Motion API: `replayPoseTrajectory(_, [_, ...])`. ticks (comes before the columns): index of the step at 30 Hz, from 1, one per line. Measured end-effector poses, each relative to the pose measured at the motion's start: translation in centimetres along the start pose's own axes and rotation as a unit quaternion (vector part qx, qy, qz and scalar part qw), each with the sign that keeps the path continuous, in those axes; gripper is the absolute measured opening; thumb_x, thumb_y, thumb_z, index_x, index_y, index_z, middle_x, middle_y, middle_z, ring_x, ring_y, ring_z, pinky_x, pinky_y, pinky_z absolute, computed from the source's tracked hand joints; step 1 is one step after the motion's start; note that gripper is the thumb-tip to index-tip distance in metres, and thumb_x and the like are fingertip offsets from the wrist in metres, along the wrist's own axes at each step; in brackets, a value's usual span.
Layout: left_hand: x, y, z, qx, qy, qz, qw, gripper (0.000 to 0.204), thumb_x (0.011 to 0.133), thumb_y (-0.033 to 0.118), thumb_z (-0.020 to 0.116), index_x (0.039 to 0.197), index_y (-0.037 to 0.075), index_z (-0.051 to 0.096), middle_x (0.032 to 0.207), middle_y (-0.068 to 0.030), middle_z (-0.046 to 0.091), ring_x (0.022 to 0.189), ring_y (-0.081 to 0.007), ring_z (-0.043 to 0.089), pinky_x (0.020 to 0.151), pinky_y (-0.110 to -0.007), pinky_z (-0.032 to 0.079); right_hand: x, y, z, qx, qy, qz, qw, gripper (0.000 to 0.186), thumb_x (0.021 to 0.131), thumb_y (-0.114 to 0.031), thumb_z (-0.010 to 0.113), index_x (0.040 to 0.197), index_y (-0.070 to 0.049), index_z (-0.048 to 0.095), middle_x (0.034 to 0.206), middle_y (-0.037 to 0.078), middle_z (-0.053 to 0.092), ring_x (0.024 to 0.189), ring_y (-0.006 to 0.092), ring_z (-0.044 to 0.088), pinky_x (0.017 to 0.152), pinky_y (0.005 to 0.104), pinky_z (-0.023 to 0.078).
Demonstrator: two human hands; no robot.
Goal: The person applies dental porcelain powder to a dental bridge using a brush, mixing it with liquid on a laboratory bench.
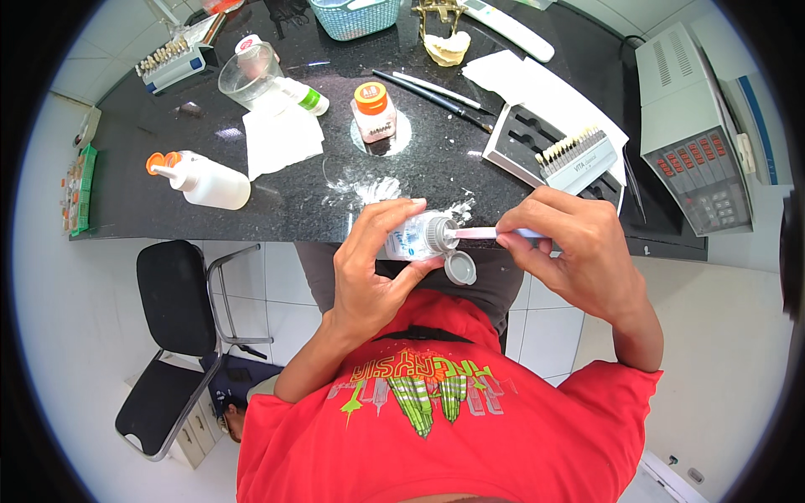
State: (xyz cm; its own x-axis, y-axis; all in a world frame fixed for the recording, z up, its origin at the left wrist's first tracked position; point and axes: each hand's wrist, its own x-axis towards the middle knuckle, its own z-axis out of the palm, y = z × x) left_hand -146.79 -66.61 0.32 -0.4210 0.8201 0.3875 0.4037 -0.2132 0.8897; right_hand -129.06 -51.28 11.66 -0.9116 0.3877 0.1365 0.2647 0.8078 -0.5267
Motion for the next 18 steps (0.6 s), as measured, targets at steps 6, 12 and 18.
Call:
replayPoseTrajectory(6, [0.0, -0.4, -0.2, 0.001, 0.011, -0.010, 1.000, 0.057, 0.070, 0.004, 0.086, 0.123, 0.002, 0.063, 0.118, -0.0161, 0.065, 0.110, -0.0300, 0.064, 0.093, -0.037, 0.051, -0.8, 0.5, -0.2, 0.041, 0.042, 0.022, 0.998, 0.011, 0.080, -0.002, 0.076, 0.090, -0.004, 0.071, 0.079, 0.005, 0.066, 0.057, 0.0117, 0.057, 0.049, 0.0252, 0.043])
replayPoseTrajectory(12, [-0.6, -0.5, -1.8, -0.053, 0.102, -0.061, 0.991, 0.054, 0.073, -0.003, 0.081, 0.123, 0.000, 0.063, 0.120, -0.0155, 0.061, 0.114, -0.0249, 0.061, 0.096, -0.035, 0.050, -2.1, 2.5, 1.6, 0.049, 0.066, 0.063, 0.995, 0.009, 0.085, -0.007, 0.073, 0.094, -0.004, 0.070, 0.080, 0.006, 0.066, 0.060, 0.0167, 0.064, 0.052, 0.0285, 0.051])
replayPoseTrajectory(18, [1.8, -0.2, -2.2, 0.083, 0.107, -0.039, 0.990, 0.052, 0.072, 0.003, 0.077, 0.122, 0.004, 0.065, 0.111, -0.0081, 0.069, 0.101, -0.0197, 0.060, 0.088, -0.032, 0.045, -3.2, 4.2, 6.9, 0.031, 0.133, 0.079, 0.987, 0.013, 0.084, -0.006, 0.074, 0.097, -0.006, 0.071, 0.082, 0.006, 0.065, 0.060, 0.0197, 0.064, 0.053, 0.0316, 0.050])
